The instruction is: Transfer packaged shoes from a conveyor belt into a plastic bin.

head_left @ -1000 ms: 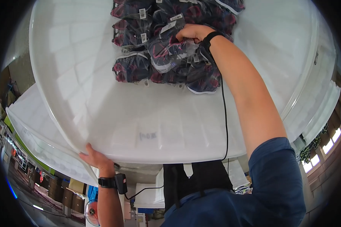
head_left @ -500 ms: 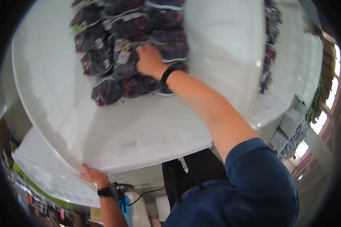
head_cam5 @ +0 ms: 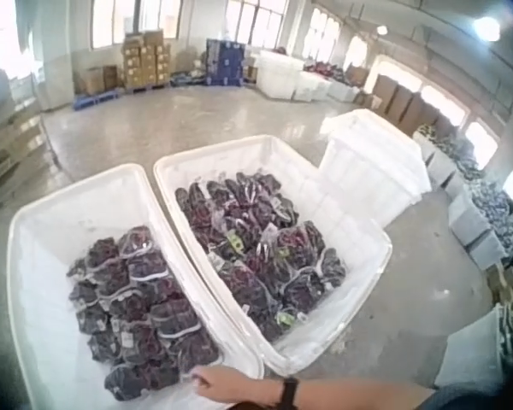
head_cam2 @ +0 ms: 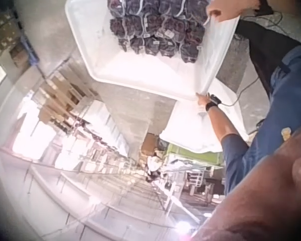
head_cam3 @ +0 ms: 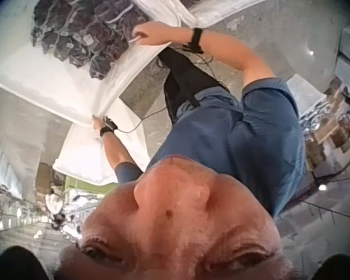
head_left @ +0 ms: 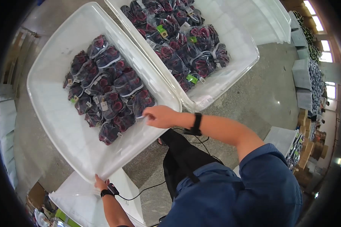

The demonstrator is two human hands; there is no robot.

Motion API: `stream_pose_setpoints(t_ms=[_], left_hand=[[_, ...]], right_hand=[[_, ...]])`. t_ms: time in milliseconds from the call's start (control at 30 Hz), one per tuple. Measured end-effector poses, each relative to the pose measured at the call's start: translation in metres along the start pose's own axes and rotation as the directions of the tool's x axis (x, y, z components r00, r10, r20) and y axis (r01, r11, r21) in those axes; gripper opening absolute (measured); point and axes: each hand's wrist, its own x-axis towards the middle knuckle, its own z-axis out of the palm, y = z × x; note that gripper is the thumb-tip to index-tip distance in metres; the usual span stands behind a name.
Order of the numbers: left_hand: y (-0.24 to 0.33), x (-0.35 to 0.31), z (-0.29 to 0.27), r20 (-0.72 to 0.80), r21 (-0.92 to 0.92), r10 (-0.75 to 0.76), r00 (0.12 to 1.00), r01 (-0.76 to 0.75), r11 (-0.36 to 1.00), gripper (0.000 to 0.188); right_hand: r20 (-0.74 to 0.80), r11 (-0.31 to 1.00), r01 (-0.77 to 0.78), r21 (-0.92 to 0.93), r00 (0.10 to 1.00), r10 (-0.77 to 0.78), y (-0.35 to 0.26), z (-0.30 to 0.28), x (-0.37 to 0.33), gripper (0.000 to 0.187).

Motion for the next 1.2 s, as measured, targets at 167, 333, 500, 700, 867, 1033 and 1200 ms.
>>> stream_pose_setpoints(t_ms=[167, 333, 500, 700, 867, 1033, 1200], left_hand=[[-0.062, -0.12, -0.03, 0.36, -0.484, 0.135, 0.923, 0.061, 0.873, 0.063], [-0.124, -0.391, 0.025, 0.468, -0.414, 0.209, 0.858, 0.003, 0.91, 0.023], [-0.334, -0.474, 0.038, 0.397, -0.503, -0.208, 0.894, 0.402, 0.765, 0.025], [-0.528, -0.547, 0.039, 0.261, -0.902, -0.535, 0.804, 0.401, 0.163, 0.021], [-0.596, -0.554, 0.031, 0.239, -0.967, -0.489, 0.839, 0.254, -0.037, 0.022], [-0.704, -0.566, -0.051, -0.045, -0.982, -0.477, 0.878, 0.049, 0.181, 0.025], [-0.753, -0.586, -0.287, -0.516, -0.812, -0.467, 0.718, -0.236, 0.533, 0.036]], right_hand=[[-0.035, 0.983, -0.128, 0.132, 0.99, 0.134, 0.007, -0.005, -0.127, 0.037], [0.035, 0.989, -0.101, -0.105, 0.994, 0.105, 0.019, 0.013, -0.205, 0.023], [0.412, 0.957, 0.153, -0.245, 0.91, -0.04, -0.032, 0.053, -0.184, 0.032], [0.829, 0.729, 0.612, -0.306, 0.548, -0.112, -0.128, 0.157, -0.152, 0.036], [0.861, 0.585, 0.744, -0.324, 0.488, -0.145, -0.22, 0.283, -0.185, 0.033], [0.939, 0.594, 0.778, -0.206, 0.327, -0.103, -0.253, 0.454, -0.263, 0.034], [0.996, 0.646, 0.759, -0.074, 0.094, 0.004, -0.299, 0.563, -0.368, 0.038]])
